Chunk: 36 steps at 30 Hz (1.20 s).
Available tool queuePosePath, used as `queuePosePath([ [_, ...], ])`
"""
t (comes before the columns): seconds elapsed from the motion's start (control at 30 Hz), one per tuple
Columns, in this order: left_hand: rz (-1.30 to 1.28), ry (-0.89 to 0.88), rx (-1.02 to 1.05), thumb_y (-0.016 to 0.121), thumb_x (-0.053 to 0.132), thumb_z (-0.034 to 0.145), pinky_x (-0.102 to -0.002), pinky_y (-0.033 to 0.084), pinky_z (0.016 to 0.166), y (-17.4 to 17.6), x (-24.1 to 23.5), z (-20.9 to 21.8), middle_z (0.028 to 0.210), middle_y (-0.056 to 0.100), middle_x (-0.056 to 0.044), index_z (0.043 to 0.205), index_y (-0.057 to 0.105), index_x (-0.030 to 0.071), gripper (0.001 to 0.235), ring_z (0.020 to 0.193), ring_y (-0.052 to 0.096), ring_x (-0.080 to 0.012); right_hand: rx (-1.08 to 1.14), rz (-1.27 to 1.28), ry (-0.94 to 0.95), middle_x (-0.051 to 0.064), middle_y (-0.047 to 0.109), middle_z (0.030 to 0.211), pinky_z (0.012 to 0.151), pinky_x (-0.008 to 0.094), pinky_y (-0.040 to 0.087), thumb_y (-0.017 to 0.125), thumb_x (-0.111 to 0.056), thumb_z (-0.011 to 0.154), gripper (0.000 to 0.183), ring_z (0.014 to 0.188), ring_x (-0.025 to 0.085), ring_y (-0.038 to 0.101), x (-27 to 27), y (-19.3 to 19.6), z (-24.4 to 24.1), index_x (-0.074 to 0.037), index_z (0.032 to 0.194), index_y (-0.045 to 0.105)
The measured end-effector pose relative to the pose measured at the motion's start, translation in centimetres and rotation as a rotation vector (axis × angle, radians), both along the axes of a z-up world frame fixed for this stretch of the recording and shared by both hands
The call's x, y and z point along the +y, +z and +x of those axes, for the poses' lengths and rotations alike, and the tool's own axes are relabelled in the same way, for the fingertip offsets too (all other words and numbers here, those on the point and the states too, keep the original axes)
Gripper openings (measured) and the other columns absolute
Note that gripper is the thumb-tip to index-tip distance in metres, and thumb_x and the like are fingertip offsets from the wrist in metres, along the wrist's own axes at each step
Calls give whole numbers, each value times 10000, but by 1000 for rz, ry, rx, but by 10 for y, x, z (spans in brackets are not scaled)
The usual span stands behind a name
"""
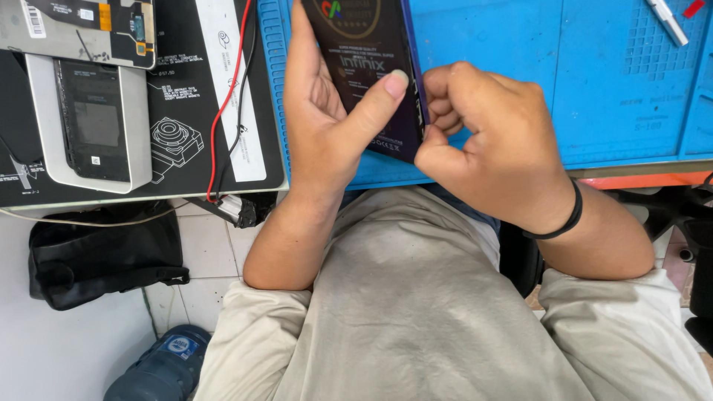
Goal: The person reassembles a smartphone by inserting the battery, connecting the display flex cable, and closing the back cover. They use a plastic pry tool to separate and align the back cover, then press the edges to secure it.
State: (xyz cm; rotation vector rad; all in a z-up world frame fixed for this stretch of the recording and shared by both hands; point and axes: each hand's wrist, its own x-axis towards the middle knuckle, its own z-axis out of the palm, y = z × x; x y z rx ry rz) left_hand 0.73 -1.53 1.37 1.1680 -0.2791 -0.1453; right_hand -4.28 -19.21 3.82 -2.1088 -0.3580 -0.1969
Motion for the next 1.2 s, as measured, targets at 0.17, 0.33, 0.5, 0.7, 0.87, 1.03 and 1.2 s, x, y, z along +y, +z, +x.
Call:
queuePosePath([
  [0.17,-5,61,123,686,-74,1000,-301,464,1094,-2,-1,2,1375,549,-173,1639,174,-57,819,1210,560,-182,104,185,-11,135,708,1054,826,256,628,666,86,925,335,944,151,741,-3,-2,5,89,1250,587],
  [0.33,-60,87,106,648,-64,1051,-294,471,1142,2,-4,1,1396,554,-152,1647,134,-37,787,1229,560,-160,-2,69,-71,194,679,1190,872,278,636,709,96,1036,393,1042,214,742,-1,-4,3,87,1402,564],
  [0.5,-84,-37,206,601,-15,1083,-292,468,1108,13,-2,-15,1416,550,-159,1668,151,-23,739,1226,568,-169,145,344,39,177,545,1369,1042,340,599,839,-6,893,749,1229,226,660,1,-17,4,77,1485,387],
  [0.7,-16,-202,105,658,16,1086,-303,522,1142,13,7,-29,1476,530,-135,1535,437,-26,503,1277,608,-170,431,846,285,125,518,1472,1187,362,515,828,-60,958,829,1325,196,583,-17,-30,9,51,1590,304],
  [0.87,321,-140,-243,844,82,976,-295,537,1082,15,8,-35,1377,603,-109,1364,613,16,457,1229,624,-178,628,1080,338,146,637,1336,1139,373,550,790,-255,973,724,1247,227,657,-32,-46,14,84,1488,410],
  [1.03,572,-13,-513,954,134,864,-312,584,947,11,3,-38,1120,706,-77,1243,692,52,468,1068,693,-211,643,1089,419,128,669,1263,1008,291,557,757,-352,1057,634,1155,181,655,-44,-62,11,68,1462,512],
  [1.2,485,-26,-649,935,86,836,-351,566,908,10,4,-28,1090,670,-85,1169,675,37,425,995,670,-237,710,1092,446,136,692,1107,825,271,565,752,-385,1021,553,971,166,674,-53,-78,10,88,1274,619],
])
